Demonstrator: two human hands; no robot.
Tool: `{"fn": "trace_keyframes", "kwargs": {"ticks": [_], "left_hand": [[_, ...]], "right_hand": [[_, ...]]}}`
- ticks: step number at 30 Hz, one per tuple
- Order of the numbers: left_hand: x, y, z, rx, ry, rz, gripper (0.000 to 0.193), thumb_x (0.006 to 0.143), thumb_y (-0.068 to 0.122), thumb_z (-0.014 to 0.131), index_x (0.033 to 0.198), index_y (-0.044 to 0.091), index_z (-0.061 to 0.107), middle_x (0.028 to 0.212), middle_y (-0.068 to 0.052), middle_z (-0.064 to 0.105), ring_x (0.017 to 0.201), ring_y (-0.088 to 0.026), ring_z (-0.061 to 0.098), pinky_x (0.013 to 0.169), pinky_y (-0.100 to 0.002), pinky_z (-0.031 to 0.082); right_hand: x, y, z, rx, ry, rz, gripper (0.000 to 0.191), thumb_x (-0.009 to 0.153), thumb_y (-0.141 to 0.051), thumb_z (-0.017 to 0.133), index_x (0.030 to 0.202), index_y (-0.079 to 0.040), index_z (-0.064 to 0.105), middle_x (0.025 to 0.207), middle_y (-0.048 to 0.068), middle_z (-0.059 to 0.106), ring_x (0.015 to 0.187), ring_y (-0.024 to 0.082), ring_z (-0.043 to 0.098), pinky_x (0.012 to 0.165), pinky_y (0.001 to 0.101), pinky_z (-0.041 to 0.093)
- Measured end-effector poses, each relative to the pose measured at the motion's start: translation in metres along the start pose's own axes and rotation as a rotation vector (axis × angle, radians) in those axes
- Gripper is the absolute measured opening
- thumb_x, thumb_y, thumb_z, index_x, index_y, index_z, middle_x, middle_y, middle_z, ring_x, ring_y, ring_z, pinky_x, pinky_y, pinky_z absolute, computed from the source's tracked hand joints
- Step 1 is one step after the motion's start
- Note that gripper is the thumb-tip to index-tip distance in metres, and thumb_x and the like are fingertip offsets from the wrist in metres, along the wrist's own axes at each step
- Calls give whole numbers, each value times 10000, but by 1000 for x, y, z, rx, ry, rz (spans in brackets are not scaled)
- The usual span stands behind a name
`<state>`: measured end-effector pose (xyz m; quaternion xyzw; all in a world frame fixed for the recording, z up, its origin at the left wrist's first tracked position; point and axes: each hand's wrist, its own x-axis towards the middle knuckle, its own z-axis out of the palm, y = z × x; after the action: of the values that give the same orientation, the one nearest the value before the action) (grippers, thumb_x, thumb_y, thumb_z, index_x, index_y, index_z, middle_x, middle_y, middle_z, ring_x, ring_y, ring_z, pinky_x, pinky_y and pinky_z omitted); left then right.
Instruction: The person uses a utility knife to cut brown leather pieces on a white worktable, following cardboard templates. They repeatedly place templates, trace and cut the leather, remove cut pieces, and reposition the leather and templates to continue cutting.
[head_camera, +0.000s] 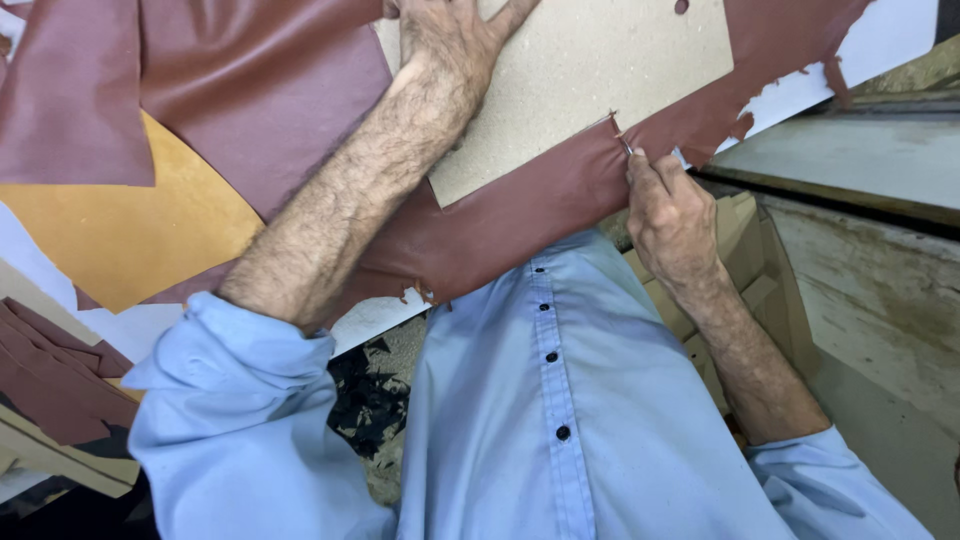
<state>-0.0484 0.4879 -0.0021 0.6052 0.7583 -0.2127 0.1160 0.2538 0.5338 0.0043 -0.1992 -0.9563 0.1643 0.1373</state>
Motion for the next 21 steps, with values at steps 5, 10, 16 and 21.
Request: {"fn": "trace_keyframes", "kwargs": {"ticks": [5,10,16,21], "left_hand": [[-12,3,14,-102,212,-70,1051,761,222,876,1605,382,269,1207,-252,575,957,-356,615,770,-600,497],[-86,39,51,-466,505,-375,1016,740,272,913,1590,163,365,1356,-246,507,1130,-412,558,931,-580,474],[-110,101,76,-658,710,-581,962,860,482,771,1588,74,293,1619,-328,230,1496,-524,276,1248,-626,248],[-109,109,85,-662,739,-632,912,918,515,701,1610,101,277,1653,-269,238,1543,-460,261,1304,-572,220]], "right_hand": [[8,32,-22,446,145,233,238,1040,-26,713,1257,57,661,1041,119,684,829,193,683,687,323,577],[37,82,-12,497,247,423,521,1044,-88,853,1421,91,540,1135,126,658,878,139,609,699,254,525],[54,129,11,693,90,526,371,1001,-26,849,1259,125,630,1024,127,685,732,121,581,559,282,433],[68,159,-9,1217,1,657,404,1019,47,768,1325,113,513,940,175,662,535,90,495,468,265,361]]}}
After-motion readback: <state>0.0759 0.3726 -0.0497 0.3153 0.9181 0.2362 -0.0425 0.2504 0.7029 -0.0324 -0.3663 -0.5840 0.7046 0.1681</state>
